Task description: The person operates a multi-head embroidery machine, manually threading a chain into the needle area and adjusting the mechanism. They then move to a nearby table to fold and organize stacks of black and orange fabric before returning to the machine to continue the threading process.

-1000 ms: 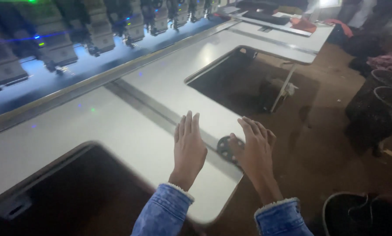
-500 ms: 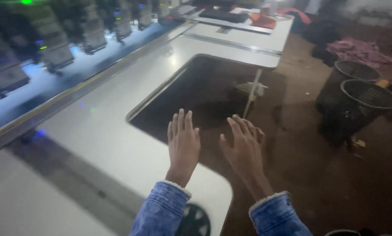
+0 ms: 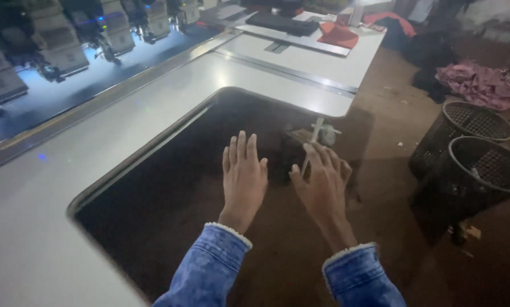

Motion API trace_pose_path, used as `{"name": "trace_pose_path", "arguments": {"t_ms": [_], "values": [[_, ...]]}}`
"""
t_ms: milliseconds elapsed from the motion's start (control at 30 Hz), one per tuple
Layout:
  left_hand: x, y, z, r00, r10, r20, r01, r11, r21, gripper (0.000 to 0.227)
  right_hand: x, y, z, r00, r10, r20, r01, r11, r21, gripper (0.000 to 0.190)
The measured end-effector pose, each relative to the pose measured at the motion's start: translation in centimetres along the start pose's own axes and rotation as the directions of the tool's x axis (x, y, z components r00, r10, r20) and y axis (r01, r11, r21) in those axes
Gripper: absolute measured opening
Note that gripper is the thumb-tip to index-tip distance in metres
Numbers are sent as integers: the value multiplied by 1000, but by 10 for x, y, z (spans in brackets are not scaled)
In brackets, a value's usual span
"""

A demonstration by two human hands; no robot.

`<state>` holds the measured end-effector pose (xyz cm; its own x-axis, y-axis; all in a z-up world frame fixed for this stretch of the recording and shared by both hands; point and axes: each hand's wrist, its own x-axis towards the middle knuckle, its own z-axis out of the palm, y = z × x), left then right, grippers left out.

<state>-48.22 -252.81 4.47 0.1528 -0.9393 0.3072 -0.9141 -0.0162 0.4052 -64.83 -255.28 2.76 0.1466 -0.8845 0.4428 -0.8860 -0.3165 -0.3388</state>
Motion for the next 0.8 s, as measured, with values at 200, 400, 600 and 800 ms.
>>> {"name": "trace_pose_path", "arguments": {"t_ms": [200,400,600,800], "values": [[110,58,70,999,20,33,-19,999,-46,63,103,93,-6,997,73,-36,-72,997,38,56],[230,105,136,997,45,70,-39,996,-85,67,205,191,20,989,78,-123,-82,996,-26,56],[358,155,208,987,67,143,-49,991,-121,71,315,284,60,982,165,-94,-173,982,-77,55],[476,205,295,986,136,102,-127,988,-93,71,416,363,79,973,220,-66,-219,975,27,54]]}}
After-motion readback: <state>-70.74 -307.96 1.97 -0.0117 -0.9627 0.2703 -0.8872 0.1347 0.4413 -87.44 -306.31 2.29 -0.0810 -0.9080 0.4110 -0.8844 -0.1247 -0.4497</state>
